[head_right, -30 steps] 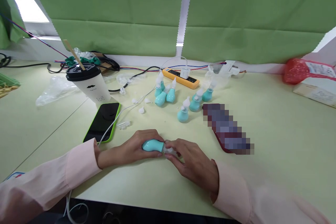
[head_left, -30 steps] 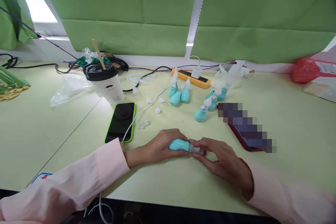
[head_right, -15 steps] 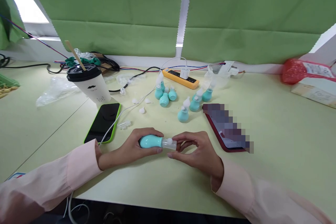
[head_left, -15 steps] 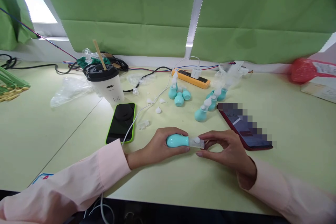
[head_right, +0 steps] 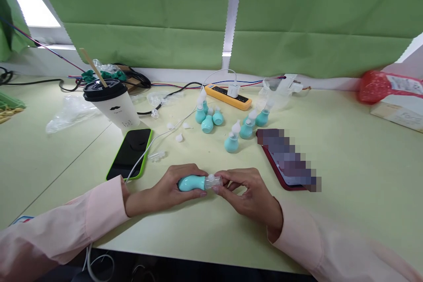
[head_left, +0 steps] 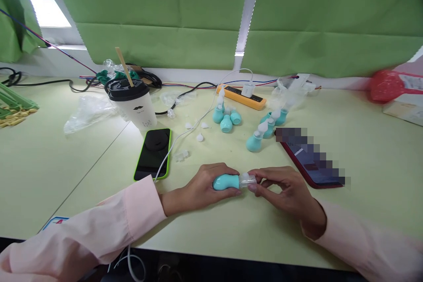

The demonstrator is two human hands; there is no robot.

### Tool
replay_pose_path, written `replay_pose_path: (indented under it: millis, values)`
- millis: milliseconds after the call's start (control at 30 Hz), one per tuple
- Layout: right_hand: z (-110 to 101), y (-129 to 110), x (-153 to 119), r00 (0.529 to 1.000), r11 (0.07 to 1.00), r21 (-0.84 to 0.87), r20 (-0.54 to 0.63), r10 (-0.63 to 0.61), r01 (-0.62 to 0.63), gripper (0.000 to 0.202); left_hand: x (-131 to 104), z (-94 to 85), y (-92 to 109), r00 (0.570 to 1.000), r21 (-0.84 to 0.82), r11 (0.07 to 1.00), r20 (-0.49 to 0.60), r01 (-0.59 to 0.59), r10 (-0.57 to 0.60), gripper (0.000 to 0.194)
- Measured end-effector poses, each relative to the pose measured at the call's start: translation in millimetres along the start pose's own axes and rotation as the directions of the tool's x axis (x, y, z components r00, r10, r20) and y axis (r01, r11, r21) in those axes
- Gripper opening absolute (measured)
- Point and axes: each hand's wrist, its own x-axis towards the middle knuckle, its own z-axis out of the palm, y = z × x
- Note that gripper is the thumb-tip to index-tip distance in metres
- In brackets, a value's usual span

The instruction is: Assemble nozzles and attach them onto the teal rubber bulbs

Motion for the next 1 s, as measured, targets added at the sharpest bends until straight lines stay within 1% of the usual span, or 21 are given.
replay_pose_path:
  millis: [167, 300, 400, 467, 567, 667, 733, 800, 867, 900, 933, 967, 1000]
  values:
    - [3.6, -0.2, -1.2, 0.989, 0.971, 0.190, 0.014, 0.144, -0.144, 0.015, -1.6, 1.1, 3.4, 0.999, -0.058, 0.998, -0.048, 0.001, -0.004, 0.027]
    - [9.3, -0.6, -2.6, 0.977, 0.912, 0.353, 0.027, 0.212, -0.208, 0.018, -2.6, 2.8, 5.0, 0.993, -0.104, 0.994, -0.115, 0.009, -0.021, 0.027]
    - [13.6, -4.6, -3.4, 0.958, 0.873, 0.410, 0.002, 0.286, -0.262, 0.018, -2.6, 4.1, 4.7, 0.986, -0.145, 0.989, -0.159, 0.017, -0.040, 0.027]
    - [15.6, -8.1, -3.2, 0.944, 0.855, 0.433, -0.026, 0.328, -0.285, 0.017, -2.3, 4.4, 4.7, 0.985, -0.149, 0.989, -0.168, 0.017, -0.043, 0.026]
    - [17.4, -12.6, -1.5, 0.928, 0.828, 0.480, -0.070, 0.365, -0.289, 0.017, -2.6, 4.5, 6.6, 0.987, -0.130, 0.991, -0.153, 0.024, -0.044, 0.029]
    - [18.2, -14.8, 0.6, 0.924, 0.819, 0.496, -0.078, 0.374, -0.290, 0.015, -4.2, 4.0, 11.8, 0.993, -0.134, 0.990, -0.102, 0.052, -0.066, 0.039]
    - [17.6, -14.9, 2.3, 0.933, 0.829, 0.485, -0.064, 0.353, -0.280, 0.015, -4.6, 0.9, 15.5, 0.999, -0.143, 0.990, -0.043, 0.015, -0.022, 0.047]
    - [15.4, -13.7, 4.6, 0.939, 0.841, 0.479, -0.088, 0.332, -0.253, 0.015, -2.4, -6.7, 16.9, 0.997, -0.135, 0.988, 0.003, -0.072, 0.073, 0.050]
    - [12.0, -11.6, 7.2, 0.934, 0.846, 0.488, -0.150, 0.324, -0.215, 0.016, 3.3, -18.9, 13.7, 0.990, -0.049, 0.989, -0.004, -0.140, 0.139, 0.045]
    - [10.1, -10.3, 8.5, 0.927, 0.843, 0.499, -0.181, 0.328, -0.201, 0.017, 7.3, -26.1, 9.9, 0.988, 0.041, 0.988, -0.034, -0.146, 0.147, 0.041]
    - [8.3, -8.9, 9.7, 0.919, 0.836, 0.513, -0.202, 0.338, -0.195, 0.017, 11.7, -33.1, 4.8, 0.988, 0.166, 0.978, -0.072, -0.123, 0.137, 0.037]
    - [6.8, -7.6, 10.6, 0.913, 0.824, 0.532, -0.209, 0.351, -0.195, 0.018, 16.1, -39.5, -1.6, 0.987, 0.322, 0.944, -0.108, -0.078, 0.118, 0.034]
    - [5.8, -6.2, 11.1, 0.909, 0.810, 0.552, -0.206, 0.363, -0.199, 0.018, 20.1, -44.7, -8.7, 0.986, 0.475, 0.880, -0.145, -0.008, 0.086, 0.033]
